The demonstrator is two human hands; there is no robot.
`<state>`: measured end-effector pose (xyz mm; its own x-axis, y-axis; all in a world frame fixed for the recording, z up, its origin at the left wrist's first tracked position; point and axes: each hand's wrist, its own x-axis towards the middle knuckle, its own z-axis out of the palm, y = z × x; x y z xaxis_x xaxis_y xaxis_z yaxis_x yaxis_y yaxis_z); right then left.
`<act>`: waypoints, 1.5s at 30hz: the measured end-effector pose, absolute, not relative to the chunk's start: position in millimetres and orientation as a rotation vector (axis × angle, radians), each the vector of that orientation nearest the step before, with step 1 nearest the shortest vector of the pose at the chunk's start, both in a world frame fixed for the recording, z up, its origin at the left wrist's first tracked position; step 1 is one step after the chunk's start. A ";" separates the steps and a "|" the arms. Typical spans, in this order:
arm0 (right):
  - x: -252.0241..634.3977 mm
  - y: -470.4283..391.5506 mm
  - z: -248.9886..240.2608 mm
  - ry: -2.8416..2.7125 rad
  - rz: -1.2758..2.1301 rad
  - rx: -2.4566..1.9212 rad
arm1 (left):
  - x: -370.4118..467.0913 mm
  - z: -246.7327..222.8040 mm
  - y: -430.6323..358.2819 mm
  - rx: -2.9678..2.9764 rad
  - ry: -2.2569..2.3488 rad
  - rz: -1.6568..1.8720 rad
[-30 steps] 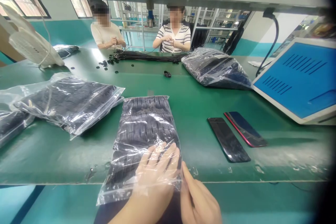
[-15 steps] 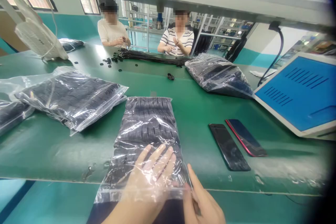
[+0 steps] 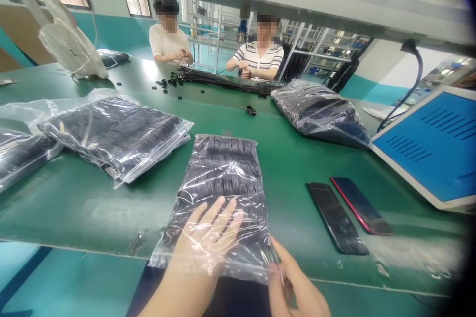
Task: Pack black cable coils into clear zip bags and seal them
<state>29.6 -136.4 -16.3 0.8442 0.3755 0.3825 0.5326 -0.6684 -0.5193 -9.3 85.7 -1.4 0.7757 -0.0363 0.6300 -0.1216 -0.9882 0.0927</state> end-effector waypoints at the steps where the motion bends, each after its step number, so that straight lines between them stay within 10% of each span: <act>1: 31.0 -137.7 -14.7 -0.646 -0.314 -2.403 | -13.1 1.1 87.1 2.852 -0.126 0.981; 16: 78.5 -90.5 12.3 -1.601 -0.550 -2.346 | -24.2 -11.9 100.9 2.774 -0.099 0.989; 45: 35.3 -43.4 37.6 -1.363 -0.594 -2.003 | -67.5 -8.4 93.5 2.895 -0.085 0.926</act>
